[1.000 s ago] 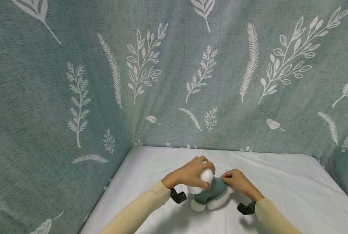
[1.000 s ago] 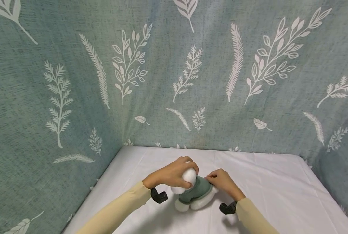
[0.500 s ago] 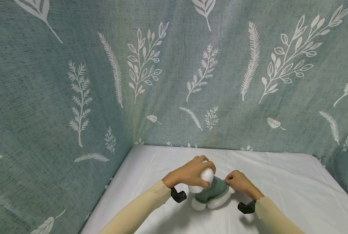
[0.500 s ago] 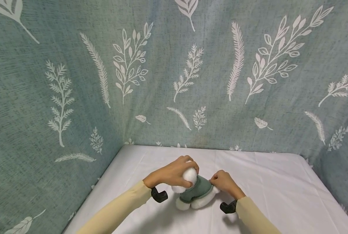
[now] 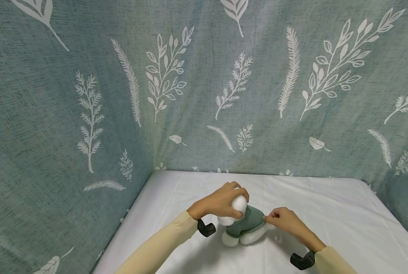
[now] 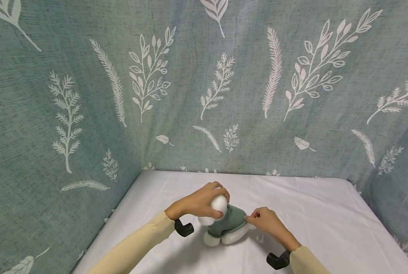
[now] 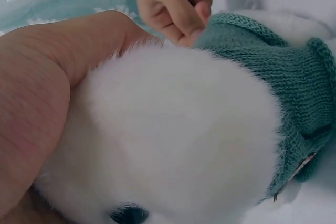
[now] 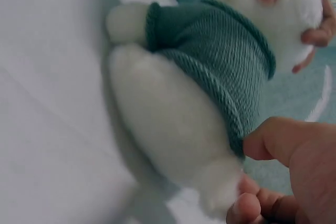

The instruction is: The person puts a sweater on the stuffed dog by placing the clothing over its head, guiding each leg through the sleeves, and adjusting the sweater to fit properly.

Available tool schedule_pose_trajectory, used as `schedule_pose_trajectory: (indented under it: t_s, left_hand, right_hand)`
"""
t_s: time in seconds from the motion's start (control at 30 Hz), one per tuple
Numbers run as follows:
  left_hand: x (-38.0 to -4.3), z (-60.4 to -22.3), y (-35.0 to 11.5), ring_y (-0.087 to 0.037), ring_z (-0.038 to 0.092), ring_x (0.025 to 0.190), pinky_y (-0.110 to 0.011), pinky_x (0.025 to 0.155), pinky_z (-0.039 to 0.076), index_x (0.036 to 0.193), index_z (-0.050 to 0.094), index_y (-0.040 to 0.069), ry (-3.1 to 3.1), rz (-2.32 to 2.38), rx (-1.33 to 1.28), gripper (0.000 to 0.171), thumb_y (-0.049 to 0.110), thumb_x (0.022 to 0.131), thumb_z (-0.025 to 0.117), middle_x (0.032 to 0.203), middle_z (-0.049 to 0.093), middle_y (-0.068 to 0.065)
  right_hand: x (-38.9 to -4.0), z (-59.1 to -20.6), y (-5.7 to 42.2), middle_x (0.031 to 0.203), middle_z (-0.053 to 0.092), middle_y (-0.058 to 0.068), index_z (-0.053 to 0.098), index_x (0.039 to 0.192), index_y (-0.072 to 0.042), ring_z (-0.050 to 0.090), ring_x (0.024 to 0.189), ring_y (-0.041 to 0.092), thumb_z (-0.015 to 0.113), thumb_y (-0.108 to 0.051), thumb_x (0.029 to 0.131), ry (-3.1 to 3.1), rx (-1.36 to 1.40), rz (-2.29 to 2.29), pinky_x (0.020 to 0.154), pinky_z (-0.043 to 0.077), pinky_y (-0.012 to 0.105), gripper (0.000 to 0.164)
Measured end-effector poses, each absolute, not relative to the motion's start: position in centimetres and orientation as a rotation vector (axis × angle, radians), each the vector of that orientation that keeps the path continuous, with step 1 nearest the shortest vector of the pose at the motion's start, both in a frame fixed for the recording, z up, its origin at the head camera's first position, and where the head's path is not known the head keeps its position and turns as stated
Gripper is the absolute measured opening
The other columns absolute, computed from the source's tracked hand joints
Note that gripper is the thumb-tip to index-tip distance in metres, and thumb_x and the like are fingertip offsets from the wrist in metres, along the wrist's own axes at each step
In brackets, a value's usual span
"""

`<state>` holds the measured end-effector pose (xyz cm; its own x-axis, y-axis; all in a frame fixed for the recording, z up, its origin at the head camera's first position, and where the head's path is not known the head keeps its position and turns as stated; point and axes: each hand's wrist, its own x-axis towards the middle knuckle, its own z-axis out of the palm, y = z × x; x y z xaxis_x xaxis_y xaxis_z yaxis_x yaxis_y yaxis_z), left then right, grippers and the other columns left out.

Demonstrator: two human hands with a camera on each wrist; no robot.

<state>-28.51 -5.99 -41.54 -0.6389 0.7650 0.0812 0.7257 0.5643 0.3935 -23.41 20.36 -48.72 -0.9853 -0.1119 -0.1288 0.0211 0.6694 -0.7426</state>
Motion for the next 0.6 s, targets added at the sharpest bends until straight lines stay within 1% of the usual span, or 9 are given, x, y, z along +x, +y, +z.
schedule_pose_trajectory:
  t_s: [0.13, 0.27, 0.37, 0.5, 0.6]
  left_hand:
    - [-28.4, -41.4, -6.0, -0.020, 0.048, 0.114, -0.030, 0.075, 0.051, 0.119, 0.064, 0.031, 2.692, 0.606, 1.281, 0.038, 0.032, 0.085, 0.082, 0.134, 0.051, -0.004]
    - [-28.4, -41.4, -5.9, -0.020, 0.048, 0.113, -0.030, 0.076, 0.050, 0.119, 0.064, 0.031, 2.691, 0.611, 1.286, 0.039, 0.033, 0.085, 0.083, 0.133, 0.051, -0.004]
    - [-28.4, -41.4, -5.9, -0.020, 0.048, 0.113, -0.030, 0.076, 0.050, 0.119, 0.064, 0.031, 2.691, 0.612, 1.286, 0.039, 0.033, 0.085, 0.083, 0.133, 0.051, -0.004]
    - [-28.4, -41.3, -5.9, -0.020, 0.048, 0.113, -0.030, 0.076, 0.050, 0.119, 0.064, 0.031, 2.696, 0.613, 1.275, 0.039, 0.032, 0.084, 0.083, 0.133, 0.051, -0.004]
    - [-28.4, -41.3, -5.9, -0.020, 0.048, 0.113, -0.030, 0.076, 0.050, 0.118, 0.064, 0.031, 2.705, 0.611, 1.274, 0.039, 0.032, 0.083, 0.082, 0.133, 0.051, -0.005]
  right_hand:
    - [-22.8, -48.6, 19.8, 0.084, 0.059, 0.004, 0.064, 0.090, -0.008, 0.054, 0.077, 0.020, 0.074, -0.032, 0.093, 2.679, -0.039, -1.245, 0.068, 0.045, 0.037, 0.026]
    - [-22.6, -48.9, 19.5, 0.084, 0.057, 0.005, 0.062, 0.093, -0.007, 0.053, 0.076, 0.021, 0.073, -0.021, 0.087, 2.679, -0.033, -1.274, 0.068, 0.045, 0.037, 0.019]
    - [-22.4, -49.4, 19.4, 0.080, 0.055, 0.005, 0.061, 0.096, -0.007, 0.051, 0.071, 0.020, 0.073, -0.015, 0.083, 2.695, -0.048, -1.306, 0.064, 0.043, 0.036, 0.019]
    - [-22.1, -50.0, 19.3, 0.071, 0.051, 0.003, 0.059, 0.096, -0.010, 0.046, 0.060, 0.017, 0.073, -0.013, 0.083, 2.746, -0.096, -1.356, 0.057, 0.039, 0.032, 0.019]
    - [-21.9, -50.1, 19.2, 0.066, 0.050, 0.000, 0.059, 0.088, -0.012, 0.046, 0.056, 0.015, 0.073, -0.014, 0.086, 2.815, -0.122, -1.365, 0.054, 0.039, 0.030, 0.014]
